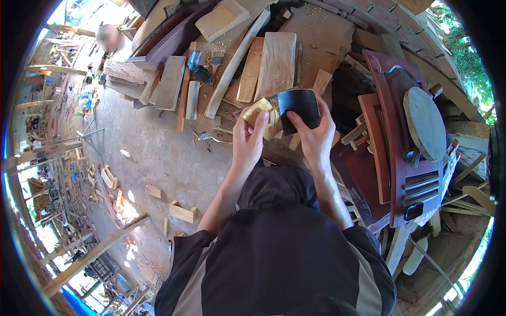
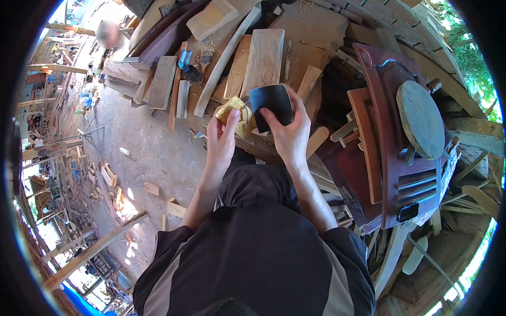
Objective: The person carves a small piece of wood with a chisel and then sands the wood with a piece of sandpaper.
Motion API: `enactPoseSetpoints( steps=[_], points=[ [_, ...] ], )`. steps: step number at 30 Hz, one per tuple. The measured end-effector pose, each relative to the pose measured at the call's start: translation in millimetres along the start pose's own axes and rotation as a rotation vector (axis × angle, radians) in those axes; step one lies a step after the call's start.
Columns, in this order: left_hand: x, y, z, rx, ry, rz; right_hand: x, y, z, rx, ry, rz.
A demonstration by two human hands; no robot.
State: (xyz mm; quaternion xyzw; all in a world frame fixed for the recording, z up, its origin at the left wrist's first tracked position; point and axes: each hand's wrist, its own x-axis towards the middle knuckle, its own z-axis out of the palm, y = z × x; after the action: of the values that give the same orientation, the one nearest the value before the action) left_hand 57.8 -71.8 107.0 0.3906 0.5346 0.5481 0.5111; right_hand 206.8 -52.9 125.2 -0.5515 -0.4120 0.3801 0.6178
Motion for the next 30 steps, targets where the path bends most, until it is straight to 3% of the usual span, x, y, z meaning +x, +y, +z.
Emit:
enactPoseSetpoints(
  steps=[2, 4, 5, 7, 10, 16, 18, 19, 21, 22, 24, 26, 28, 30],
  points=[
    [-3, 4, 8, 0.119, 0.046, 0.104, 1, 3, -6, -0.178, -0.224, 0.188],
    [-3, 4, 13, 0.393, 0.24, 0.417, -4, -9, 6, -0.117, -0.183, 0.181],
    [-2, 4, 12, 0.39, 0.27, 0.446, -5, -13, 8, -0.22, -0.204, 0.122],
    [2, 3, 7, 0.368, 0.298, 0.451, -8, -23, 13, -0.349, -0.222, 0.027],
    [6, 11, 3, 0.328, 0.344, 0.481, -20, -31, 21, -0.294, -0.21, 0.016],
    [0, 14, -1, 0.275, 0.219, 0.4, -16, -37, 32, -0.356, -0.098, -0.085],
    [13, 12, -7, 0.313, 0.313, 0.548, -23, -39, 33, -0.356, -0.161, -0.134],
    [14, 18, -13, 0.25, 0.289, 0.415, -27, -37, 34, -0.357, -0.157, -0.14],
    [18, 18, -13, 0.262, 0.291, 0.478, -35, -33, 36, -0.383, -0.148, -0.276],
    [19, 19, -13, 0.281, 0.29, 0.536, -32, -34, 38, -0.382, -0.15, -0.277],
    [14, 22, -13, 0.306, 0.24, 0.526, -23, -37, 42, -0.433, -0.119, -0.147],
    [19, 25, -15, 0.342, 0.235, 0.461, -25, -31, 43, -0.43, -0.138, -0.162],
    [29, 20, -21, 0.37, 0.294, 0.547, -35, -23, 46, -0.382, -0.216, -0.316],
    [30, 17, -26, 0.322, 0.28, 0.412, -35, -23, 50, -0.389, -0.197, -0.343]
  ],
)
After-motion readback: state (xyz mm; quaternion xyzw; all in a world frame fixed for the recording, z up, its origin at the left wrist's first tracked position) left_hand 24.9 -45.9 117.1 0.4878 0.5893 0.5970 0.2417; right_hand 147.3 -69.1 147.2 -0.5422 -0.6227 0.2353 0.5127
